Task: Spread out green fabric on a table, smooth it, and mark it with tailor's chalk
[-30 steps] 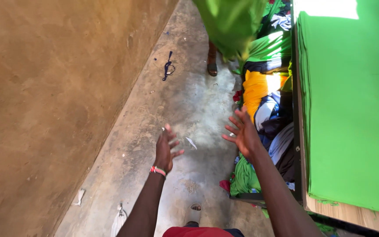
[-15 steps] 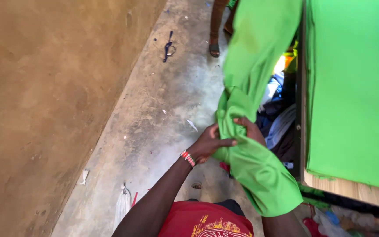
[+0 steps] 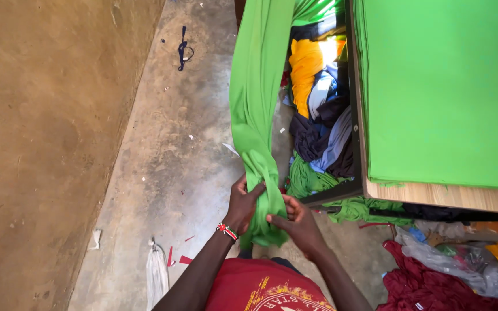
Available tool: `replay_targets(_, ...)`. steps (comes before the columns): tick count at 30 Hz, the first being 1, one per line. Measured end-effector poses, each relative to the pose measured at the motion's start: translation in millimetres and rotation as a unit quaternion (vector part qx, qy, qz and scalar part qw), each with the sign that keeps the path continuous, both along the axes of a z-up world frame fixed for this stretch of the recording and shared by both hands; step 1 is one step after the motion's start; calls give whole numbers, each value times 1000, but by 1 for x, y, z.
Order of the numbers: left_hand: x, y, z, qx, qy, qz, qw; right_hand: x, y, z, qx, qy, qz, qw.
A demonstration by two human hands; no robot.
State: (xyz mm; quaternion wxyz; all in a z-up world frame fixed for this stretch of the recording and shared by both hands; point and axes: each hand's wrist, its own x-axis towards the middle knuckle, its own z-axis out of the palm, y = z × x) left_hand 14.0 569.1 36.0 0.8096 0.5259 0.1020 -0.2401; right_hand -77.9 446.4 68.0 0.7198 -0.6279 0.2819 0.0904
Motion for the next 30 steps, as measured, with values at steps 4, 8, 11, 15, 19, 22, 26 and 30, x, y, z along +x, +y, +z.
replay_targets(4,-19,-7,8,-16,-13,39,999,-21,2,-17,-64,31,-78,994)
replay_targets(8,-48,-2,7,-18,-30,55,998,-59,-27,-40,-86,-22,-150,985)
replay_targets(11,-66,13,-2,-13,-54,97,994,-93,-47,-37,-58,-22,-231,971)
replay_targets(15,-85,56,-36,61,-66,187,978,-149,-58,-27,-198,9,-116,973)
replay_targets(19,-99,104,-56,117,-66,271,953,-195,-72,-29,-354,83,-41,931)
replay_targets(22,-108,144,-68,222,-60,330,915,-225,-88,-55,-451,62,21,890)
replay_targets(26,-124,206,-68,352,-84,347,865,-252,-102,-50,-412,126,13,902)
replay_targets(30,-137,244,-79,412,-71,346,840,-276,-124,-67,-500,122,-1,857)
